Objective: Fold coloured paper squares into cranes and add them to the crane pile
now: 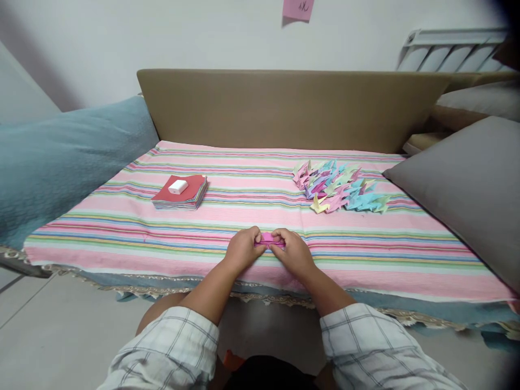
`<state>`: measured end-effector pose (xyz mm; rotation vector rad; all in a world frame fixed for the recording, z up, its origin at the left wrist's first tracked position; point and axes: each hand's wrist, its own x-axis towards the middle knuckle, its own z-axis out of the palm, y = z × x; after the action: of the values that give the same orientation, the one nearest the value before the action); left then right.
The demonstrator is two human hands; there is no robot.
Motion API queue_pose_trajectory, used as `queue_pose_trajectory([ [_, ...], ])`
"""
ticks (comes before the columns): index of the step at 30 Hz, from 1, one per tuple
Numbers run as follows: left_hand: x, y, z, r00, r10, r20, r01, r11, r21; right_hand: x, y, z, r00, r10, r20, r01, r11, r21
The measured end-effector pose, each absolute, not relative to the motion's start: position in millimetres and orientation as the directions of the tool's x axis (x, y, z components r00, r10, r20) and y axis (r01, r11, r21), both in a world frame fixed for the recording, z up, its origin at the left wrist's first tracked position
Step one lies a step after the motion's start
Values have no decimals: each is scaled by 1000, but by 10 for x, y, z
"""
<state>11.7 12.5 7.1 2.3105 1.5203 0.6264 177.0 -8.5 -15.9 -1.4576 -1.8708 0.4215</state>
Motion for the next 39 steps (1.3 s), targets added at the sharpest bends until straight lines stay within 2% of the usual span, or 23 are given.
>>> queue_pose_trajectory([
  [2,108,127,75,316,933,173,778,-359,515,1763,-68,-161,-117,937,328,681,316,-661],
  [5,99,150,74,386,907,166,728,-410,550,1752,-51,-151,-141,936,322,688,327,-648],
  [8,103,179,69,448,877,171,708,-465,532,1748,-49,-135,-144,938,316,695,323,-642],
  [15,143,168,77,446,873,194,732,-481,482,1748,-44,-160,-151,934,323,708,330,-625],
  [24,152,191,49,431,883,184,720,-459,520,1792,-63,-123,-229,913,339,667,400,-628],
  [29,139,190,47,429,882,196,713,-464,526,1761,-59,-146,-180,919,351,709,368,-601],
  [39,61,209,69,499,850,169,667,-501,551,1766,-75,-160,-210,907,364,719,396,-571],
])
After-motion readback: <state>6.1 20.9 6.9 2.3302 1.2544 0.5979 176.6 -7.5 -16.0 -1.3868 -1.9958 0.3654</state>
